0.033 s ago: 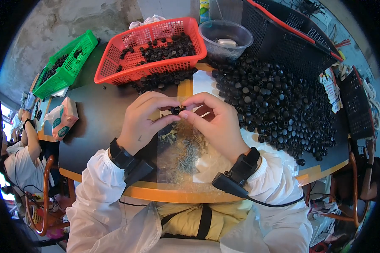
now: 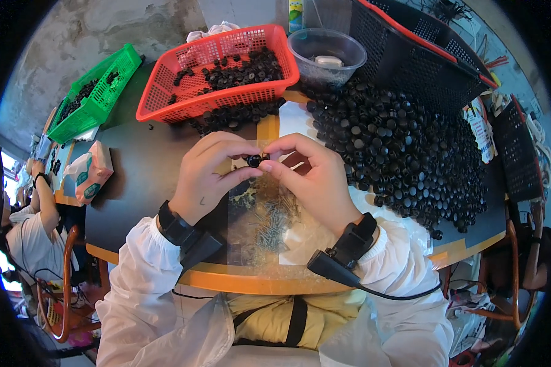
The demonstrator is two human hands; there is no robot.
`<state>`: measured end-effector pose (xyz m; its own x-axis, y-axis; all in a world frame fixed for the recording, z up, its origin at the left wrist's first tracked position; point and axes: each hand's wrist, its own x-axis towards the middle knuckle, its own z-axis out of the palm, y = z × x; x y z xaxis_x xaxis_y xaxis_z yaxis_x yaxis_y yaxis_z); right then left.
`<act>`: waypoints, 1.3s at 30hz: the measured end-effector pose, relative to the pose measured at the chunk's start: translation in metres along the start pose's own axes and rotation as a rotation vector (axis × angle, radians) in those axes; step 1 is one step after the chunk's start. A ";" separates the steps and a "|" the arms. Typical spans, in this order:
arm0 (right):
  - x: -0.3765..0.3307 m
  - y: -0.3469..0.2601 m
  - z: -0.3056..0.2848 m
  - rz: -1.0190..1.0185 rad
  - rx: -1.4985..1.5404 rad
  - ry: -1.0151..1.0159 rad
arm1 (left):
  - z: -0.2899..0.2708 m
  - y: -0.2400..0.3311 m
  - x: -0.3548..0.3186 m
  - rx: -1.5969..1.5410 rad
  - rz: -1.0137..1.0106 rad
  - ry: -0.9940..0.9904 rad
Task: Manually assemble plastic shoe hardware parts and buttons by joining components together.
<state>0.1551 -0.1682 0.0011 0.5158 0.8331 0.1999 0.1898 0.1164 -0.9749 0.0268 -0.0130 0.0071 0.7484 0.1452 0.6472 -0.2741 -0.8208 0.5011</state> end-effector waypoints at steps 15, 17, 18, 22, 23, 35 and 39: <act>-0.002 -0.004 -0.001 -0.041 -0.170 -0.008 | 0.000 0.004 -0.003 -0.048 0.010 0.021; -0.002 -0.004 0.000 -0.034 -0.173 -0.008 | -0.001 0.004 -0.003 -0.038 0.001 0.016; -0.002 -0.004 0.000 -0.026 -0.181 -0.006 | -0.001 0.003 -0.004 -0.032 0.000 0.014; -0.002 -0.002 0.001 -0.060 -0.193 0.013 | 0.000 0.002 -0.004 -0.009 0.015 0.019; -0.002 -0.003 0.000 -0.067 -0.224 0.014 | -0.001 0.002 -0.004 -0.009 0.016 0.019; -0.004 -0.006 0.001 -0.094 -0.203 0.033 | 0.000 0.011 -0.002 0.009 0.034 0.073; -0.004 -0.006 0.002 -0.121 -0.221 0.037 | 0.000 0.006 -0.003 -0.010 0.065 0.128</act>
<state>0.1501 -0.1715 0.0060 0.5081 0.7993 0.3209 0.4280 0.0890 -0.8994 0.0228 -0.0183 0.0076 0.6455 0.1618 0.7464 -0.3261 -0.8253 0.4610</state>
